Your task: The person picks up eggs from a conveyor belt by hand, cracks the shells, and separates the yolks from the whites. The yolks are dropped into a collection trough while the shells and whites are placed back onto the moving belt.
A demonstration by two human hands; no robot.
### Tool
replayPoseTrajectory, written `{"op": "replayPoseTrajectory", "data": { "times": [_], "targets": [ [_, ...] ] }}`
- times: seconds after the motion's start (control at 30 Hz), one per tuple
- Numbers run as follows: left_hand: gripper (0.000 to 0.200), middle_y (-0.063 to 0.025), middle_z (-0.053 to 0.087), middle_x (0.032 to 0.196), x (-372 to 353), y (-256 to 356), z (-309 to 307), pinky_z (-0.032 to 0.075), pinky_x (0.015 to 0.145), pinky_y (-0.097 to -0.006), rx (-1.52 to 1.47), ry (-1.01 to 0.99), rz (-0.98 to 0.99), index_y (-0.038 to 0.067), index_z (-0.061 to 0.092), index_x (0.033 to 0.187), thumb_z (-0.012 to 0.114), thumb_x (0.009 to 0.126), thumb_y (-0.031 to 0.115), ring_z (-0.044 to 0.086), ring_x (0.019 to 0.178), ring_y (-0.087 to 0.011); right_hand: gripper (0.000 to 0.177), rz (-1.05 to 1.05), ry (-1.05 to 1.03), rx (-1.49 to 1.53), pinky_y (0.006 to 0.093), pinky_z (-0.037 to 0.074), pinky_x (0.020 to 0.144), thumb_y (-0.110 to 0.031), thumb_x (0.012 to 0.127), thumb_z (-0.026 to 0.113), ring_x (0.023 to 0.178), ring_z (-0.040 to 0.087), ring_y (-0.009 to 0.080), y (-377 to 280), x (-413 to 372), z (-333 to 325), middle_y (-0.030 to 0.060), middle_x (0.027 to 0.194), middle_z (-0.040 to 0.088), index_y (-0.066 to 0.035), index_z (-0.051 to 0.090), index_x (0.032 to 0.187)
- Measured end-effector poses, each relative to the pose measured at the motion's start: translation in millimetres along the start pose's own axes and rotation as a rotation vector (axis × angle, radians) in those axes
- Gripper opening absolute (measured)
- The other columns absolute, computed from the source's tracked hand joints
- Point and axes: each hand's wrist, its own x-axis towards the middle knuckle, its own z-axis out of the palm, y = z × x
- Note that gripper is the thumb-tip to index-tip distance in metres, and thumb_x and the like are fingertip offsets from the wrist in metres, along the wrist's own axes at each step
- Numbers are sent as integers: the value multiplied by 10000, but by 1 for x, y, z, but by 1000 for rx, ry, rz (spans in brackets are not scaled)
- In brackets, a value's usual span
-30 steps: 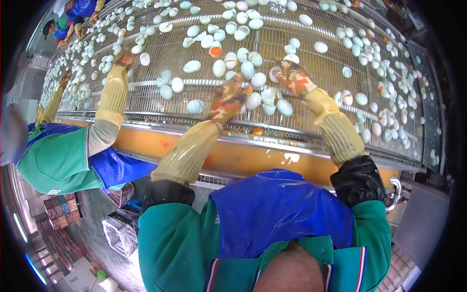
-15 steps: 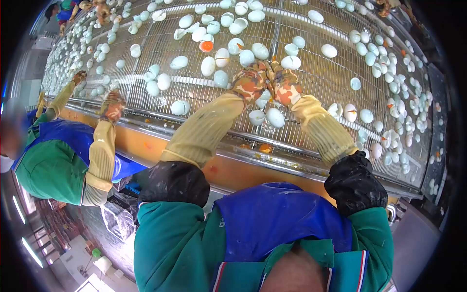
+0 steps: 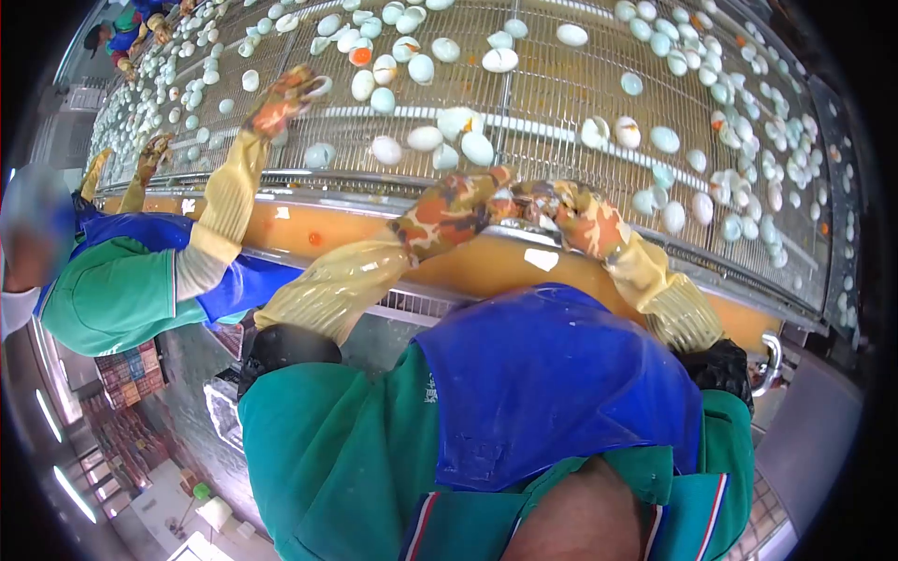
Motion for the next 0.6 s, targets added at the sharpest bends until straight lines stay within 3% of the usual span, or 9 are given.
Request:
{"op": "replayPoseTrajectory", "data": {
  "times": [0.1,0.13,0.17,0.23,0.3,0.37,0.43,0.5,0.6],
  "targets": [
    [415,-147,566,1188,-23,11,41,451,859,-303,-165,-129,-173,21,465,1284,552,885,98,578,997,-201,247,-234,136,-347,379,480,620,-170,833,524,719,593,304,47,-50,9,97,903,624,-69,572,1054],
    [413,-160,578,1133,-25,3,49,451,838,-322,46,-101,18,16,464,1268,546,888,156,581,965,-231,238,-323,174,-460,371,479,592,-161,845,515,690,588,299,68,-62,12,91,894,621,-64,566,1056],
    [421,-173,590,1078,-27,-4,55,450,817,-341,258,-71,213,12,462,1251,540,891,215,583,932,-260,250,-204,154,-304,349,475,625,-149,850,526,749,599,243,21,-65,-8,89,946,627,-67,557,1085],
    [444,-194,598,1027,-31,-9,68,449,795,-365,484,-55,367,6,460,1235,532,892,279,582,902,-304,311,-48,-51,-5,356,472,760,-130,831,546,897,595,239,11,-83,-27,100,1056,608,-85,555,1138],
    [455,-210,591,1035,-40,37,80,448,795,-375,520,-75,287,3,457,1236,527,890,292,576,907,-332,359,-132,-33,352,387,466,843,-122,813,549,958,583,304,9,-105,-34,100,1078,599,-102,561,1172],
    [459,-211,591,1041,-42,44,83,450,801,-374,445,-56,294,2,456,1237,523,891,296,576,912,-339,369,-19,-87,794,373,463,862,-98,816,551,992,580,303,-31,-122,-53,96,1101,596,-97,558,1185],
    [446,-193,596,1053,-32,20,91,456,814,-358,250,-26,368,5,458,1239,521,896,283,583,917,-316,353,-20,-22,200,339,460,863,-67,816,546,990,586,287,0,-139,-53,104,1074,610,-77,567,1169],
    [419,-170,595,1083,-21,7,108,463,823,-335,45,-22,402,12,465,1241,519,901,251,591,918,-281,317,49,78,274,333,462,831,-66,812,548,962,594,291,-8,-149,-62,127,1028,627,-62,587,1127],
    [345,-118,560,1162,-26,35,128,478,813,-285,-203,-105,50,18,486,1229,506,911,151,589,927,-192,280,94,219,162,346,463,798,-85,808,552,928,599,305,51,-171,-57,148,982,640,-53,602,1082]
  ]
}}
